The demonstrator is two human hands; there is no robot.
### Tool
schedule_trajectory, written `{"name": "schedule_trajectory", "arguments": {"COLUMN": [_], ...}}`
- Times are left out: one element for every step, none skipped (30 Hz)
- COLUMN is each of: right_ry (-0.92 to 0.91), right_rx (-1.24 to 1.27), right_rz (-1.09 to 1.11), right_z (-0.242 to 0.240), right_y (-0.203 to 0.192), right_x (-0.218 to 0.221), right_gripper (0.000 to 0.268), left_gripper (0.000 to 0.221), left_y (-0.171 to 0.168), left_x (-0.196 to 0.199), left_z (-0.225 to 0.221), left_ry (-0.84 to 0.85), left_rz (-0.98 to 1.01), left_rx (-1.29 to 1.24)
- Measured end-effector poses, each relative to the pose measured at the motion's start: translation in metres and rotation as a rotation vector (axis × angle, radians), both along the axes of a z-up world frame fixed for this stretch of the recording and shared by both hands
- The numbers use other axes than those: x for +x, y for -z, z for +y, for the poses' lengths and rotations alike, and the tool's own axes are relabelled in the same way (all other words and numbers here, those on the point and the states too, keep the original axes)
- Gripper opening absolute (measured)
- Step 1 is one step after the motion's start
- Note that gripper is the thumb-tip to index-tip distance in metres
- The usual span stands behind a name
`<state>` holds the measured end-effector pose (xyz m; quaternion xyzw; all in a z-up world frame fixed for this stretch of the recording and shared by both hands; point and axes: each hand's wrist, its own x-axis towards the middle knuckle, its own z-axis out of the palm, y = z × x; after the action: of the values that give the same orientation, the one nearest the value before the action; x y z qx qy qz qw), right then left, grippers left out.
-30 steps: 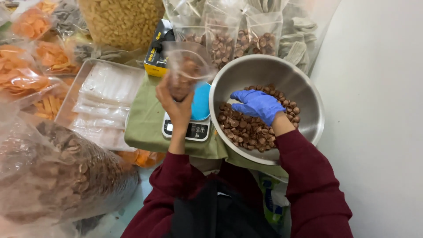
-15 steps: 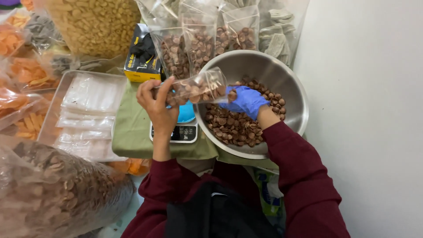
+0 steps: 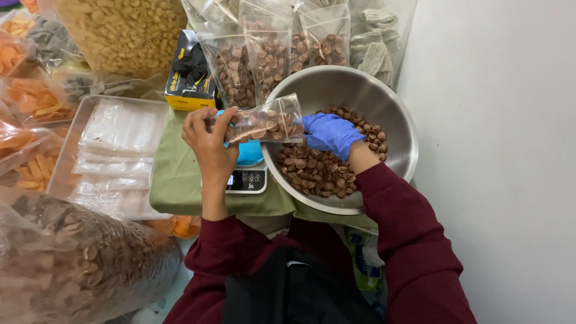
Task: The person scoops brown spiral-shaped snacks from a metal bowl into a clear plastic bag, places the bag on a digital scale, and adjusts the contents to reach a target weight. The person then seals the bag and sets it aside.
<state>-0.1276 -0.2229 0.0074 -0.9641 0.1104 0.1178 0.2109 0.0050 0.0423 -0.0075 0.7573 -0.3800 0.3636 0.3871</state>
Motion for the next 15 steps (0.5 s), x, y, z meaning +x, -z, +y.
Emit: {"name": "schedule_trajectory", "arguments": {"right_ry": [0.002,0.004,0.002,0.003,0.006,0.004,-0.006,-0.015,-0.015,-0.005,0.003,0.002,0.076,0.149,0.149], "right_rx": [0.025,0.05,0.05,0.009,-0.032,-0.032,-0.049,-0.067,-0.066,-0.071,-0.076,-0.077,0.072,0.222,0.22], "right_rz": [0.02,0.04,0.04,0.07,0.101,0.101,0.089,0.076,0.076,0.083,0.091,0.092,0.099,0.106,0.106], "right_z": [0.003,0.006,0.004,0.003,0.0,-0.002,-0.005,-0.008,-0.01,-0.011,-0.012,0.006,0.023,0.039,0.027], "right_y": [-0.007,-0.014,-0.009,-0.005,0.0,0.007,0.013,0.02,0.02,0.021,0.021,-0.006,-0.033,-0.059,-0.043], "right_x": [-0.001,-0.002,0.002,0.006,0.01,0.01,0.01,0.01,0.011,0.012,0.013,0.003,-0.006,-0.015,-0.009], "right_gripper": [0.049,0.046,0.046,0.046,0.046,0.046,0.046,0.047,0.047,0.046,0.045,0.045,0.051,0.058,0.058], "left_gripper": [0.062,0.063,0.063,0.062,0.061,0.061,0.061,0.061,0.061,0.059,0.058,0.058,0.055,0.052,0.052], "left_y": [0.0,0.0,0.0,0.0,0.0,-0.001,-0.001,-0.002,-0.004,-0.006,-0.008,-0.008,-0.007,-0.007,-0.004], "left_x": [0.0,-0.001,0.0,0.001,0.002,0.001,0.001,0.0,-0.001,-0.002,-0.004,-0.005,-0.004,-0.004,-0.002], "left_z": [0.0,0.001,0.001,0.001,0.0,0.001,0.001,0.001,0.003,0.005,0.008,0.008,0.006,0.004,0.003], "left_ry": [-0.003,-0.006,-0.009,-0.022,-0.035,-0.036,-0.028,-0.019,-0.019,-0.054,-0.09,-0.092,-0.094,-0.097,-0.097], "left_rz": [0.008,0.015,0.015,0.014,0.013,0.013,0.03,0.047,0.047,-0.035,-0.116,-0.115,-0.122,-0.129,-0.129], "left_rx": [-0.007,-0.014,-0.014,-0.03,-0.048,-0.048,-0.096,-0.144,-0.144,-0.024,0.094,0.093,0.086,0.08,0.079]}}
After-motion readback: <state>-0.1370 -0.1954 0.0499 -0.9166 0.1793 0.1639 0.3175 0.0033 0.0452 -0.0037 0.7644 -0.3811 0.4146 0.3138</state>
